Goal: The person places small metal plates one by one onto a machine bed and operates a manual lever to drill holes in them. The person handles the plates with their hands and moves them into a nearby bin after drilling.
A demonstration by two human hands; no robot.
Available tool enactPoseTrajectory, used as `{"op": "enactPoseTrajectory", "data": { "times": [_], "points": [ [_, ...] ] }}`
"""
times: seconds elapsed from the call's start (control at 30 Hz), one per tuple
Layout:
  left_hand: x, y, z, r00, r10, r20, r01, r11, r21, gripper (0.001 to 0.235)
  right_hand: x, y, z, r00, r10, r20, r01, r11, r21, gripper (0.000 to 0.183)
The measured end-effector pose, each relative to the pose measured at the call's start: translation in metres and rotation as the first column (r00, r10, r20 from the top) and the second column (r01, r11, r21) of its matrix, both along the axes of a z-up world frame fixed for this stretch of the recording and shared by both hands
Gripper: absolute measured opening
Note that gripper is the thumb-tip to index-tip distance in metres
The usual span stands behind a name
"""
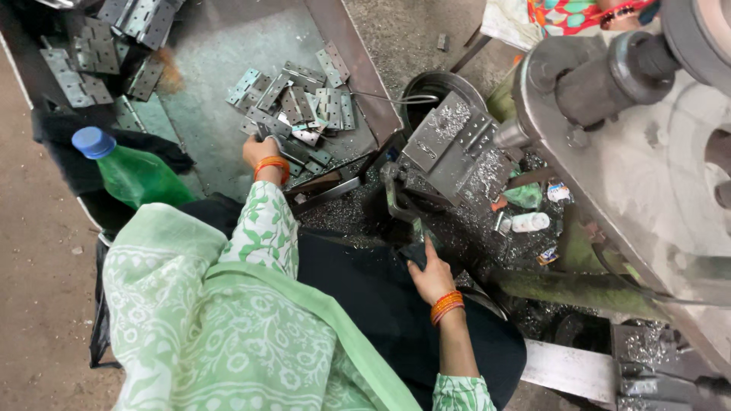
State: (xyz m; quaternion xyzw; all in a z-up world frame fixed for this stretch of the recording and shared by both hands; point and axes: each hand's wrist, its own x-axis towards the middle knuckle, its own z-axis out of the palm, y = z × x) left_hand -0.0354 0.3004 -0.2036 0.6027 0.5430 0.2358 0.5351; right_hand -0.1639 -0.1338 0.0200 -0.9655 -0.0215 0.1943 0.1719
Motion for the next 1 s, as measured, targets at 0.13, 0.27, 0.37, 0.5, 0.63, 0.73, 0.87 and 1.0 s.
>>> {"op": "enactPoseTrajectory", "data": {
  "times": [0.13, 0.27, 0.37, 0.5, 0.63, 0.73, 0.87, 1.0],
  "points": [
    [0.025, -0.033, 0.038, 0.866, 0.124, 0.484, 0.043, 0.946, -0.321, 0.038, -0.001, -0.005, -0.004, 0.998, 0.041, 0.051, -0.042, 0.999, 0.021, 0.086],
    [0.023, -0.137, 0.125, 0.744, -0.429, 0.513, 0.201, 0.875, 0.440, 0.035, -0.001, -0.004, -0.003, 1.000, 0.019, -0.013, -0.019, 1.000, -0.018, 0.086],
    [0.006, -0.233, 0.198, 0.584, -0.770, 0.256, 0.456, 0.572, 0.682, 0.055, -0.002, -0.004, -0.002, 1.000, 0.023, -0.021, -0.023, 1.000, -0.020, 0.085],
    [-0.018, -0.298, 0.231, 0.405, -0.769, -0.494, 0.622, -0.163, 0.766, 0.062, -0.003, 0.000, 0.001, 1.000, 0.006, -0.015, -0.007, 1.000, -0.026, 0.085],
    [-0.010, -0.305, 0.224, 0.276, -0.788, -0.551, 0.774, -0.157, 0.613, 0.044, -0.004, 0.002, 0.005, 0.998, -0.039, -0.043, 0.037, 0.999, -0.036, 0.079],
    [-0.007, -0.289, 0.214, 0.553, -0.678, -0.484, 0.563, -0.124, 0.817, 0.056, -0.005, 0.001, 0.004, 1.000, -0.002, 0.013, 0.002, 1.000, -0.017, 0.081],
    [-0.013, -0.293, 0.211, 0.467, -0.643, -0.607, 0.680, -0.177, 0.712, 0.041, -0.003, 0.003, 0.006, 1.000, -0.005, -0.019, 0.004, 0.999, -0.043, 0.083],
    [-0.013, -0.314, 0.211, 0.405, -0.634, -0.659, 0.746, -0.188, 0.639, 0.034, -0.004, 0.004, 0.010, 0.998, -0.011, -0.058, 0.007, 0.997, -0.071, 0.084]
  ]
}}
